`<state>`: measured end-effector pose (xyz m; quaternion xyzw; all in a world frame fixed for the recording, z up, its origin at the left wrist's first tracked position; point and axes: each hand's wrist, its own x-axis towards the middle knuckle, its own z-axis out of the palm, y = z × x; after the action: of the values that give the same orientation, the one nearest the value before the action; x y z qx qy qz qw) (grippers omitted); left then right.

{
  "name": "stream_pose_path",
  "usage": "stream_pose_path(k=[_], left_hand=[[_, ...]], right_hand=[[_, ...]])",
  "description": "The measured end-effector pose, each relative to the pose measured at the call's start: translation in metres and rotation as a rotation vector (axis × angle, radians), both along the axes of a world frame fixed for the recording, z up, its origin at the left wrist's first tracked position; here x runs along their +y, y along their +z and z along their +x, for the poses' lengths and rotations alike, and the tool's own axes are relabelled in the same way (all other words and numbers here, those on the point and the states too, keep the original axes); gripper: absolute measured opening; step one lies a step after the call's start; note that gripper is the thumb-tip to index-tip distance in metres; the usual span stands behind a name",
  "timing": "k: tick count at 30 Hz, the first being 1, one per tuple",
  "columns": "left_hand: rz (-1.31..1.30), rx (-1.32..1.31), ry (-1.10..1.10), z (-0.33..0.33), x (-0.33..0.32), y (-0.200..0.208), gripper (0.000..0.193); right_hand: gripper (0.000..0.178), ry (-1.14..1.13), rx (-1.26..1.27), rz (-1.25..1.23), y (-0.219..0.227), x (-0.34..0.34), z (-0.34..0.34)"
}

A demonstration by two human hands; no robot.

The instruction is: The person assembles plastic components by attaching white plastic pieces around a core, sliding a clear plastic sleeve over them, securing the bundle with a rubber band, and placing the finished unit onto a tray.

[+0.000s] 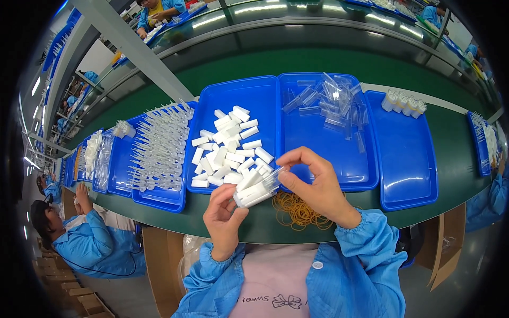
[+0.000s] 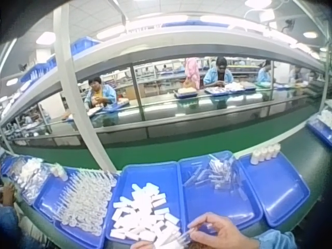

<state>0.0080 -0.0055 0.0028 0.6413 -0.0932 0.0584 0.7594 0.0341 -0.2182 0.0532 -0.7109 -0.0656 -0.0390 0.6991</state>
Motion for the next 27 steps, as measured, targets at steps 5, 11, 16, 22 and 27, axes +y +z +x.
stream_pose_path(k=[5,11,16,22,27], left_hand=[[-0.136,0.112,-0.037,-0.004,0.001,-0.003,0.039],[-0.237,0.063,-0.125,-0.007,0.007,-0.007,0.041],[-0.338,0.252,-0.136,-0.011,-0.001,0.002,0.046],[-0.413,0.183,-0.177,-0.016,-0.004,0.008,0.037],[-0.424,0.181,-0.194,-0.018,-0.005,0.004,0.038]], right_hand=[[0.012,0.03,-0.075,-0.155,-0.007,-0.006,0.0],[0.014,0.043,-0.095,-0.135,-0.004,-0.006,-0.004],[0.014,0.04,-0.156,-0.175,-0.003,0.001,-0.012],[0.014,0.084,-0.2,-0.182,0.004,0.005,-0.019],[0.014,0.102,-0.209,-0.155,0.003,0.009,-0.023]])
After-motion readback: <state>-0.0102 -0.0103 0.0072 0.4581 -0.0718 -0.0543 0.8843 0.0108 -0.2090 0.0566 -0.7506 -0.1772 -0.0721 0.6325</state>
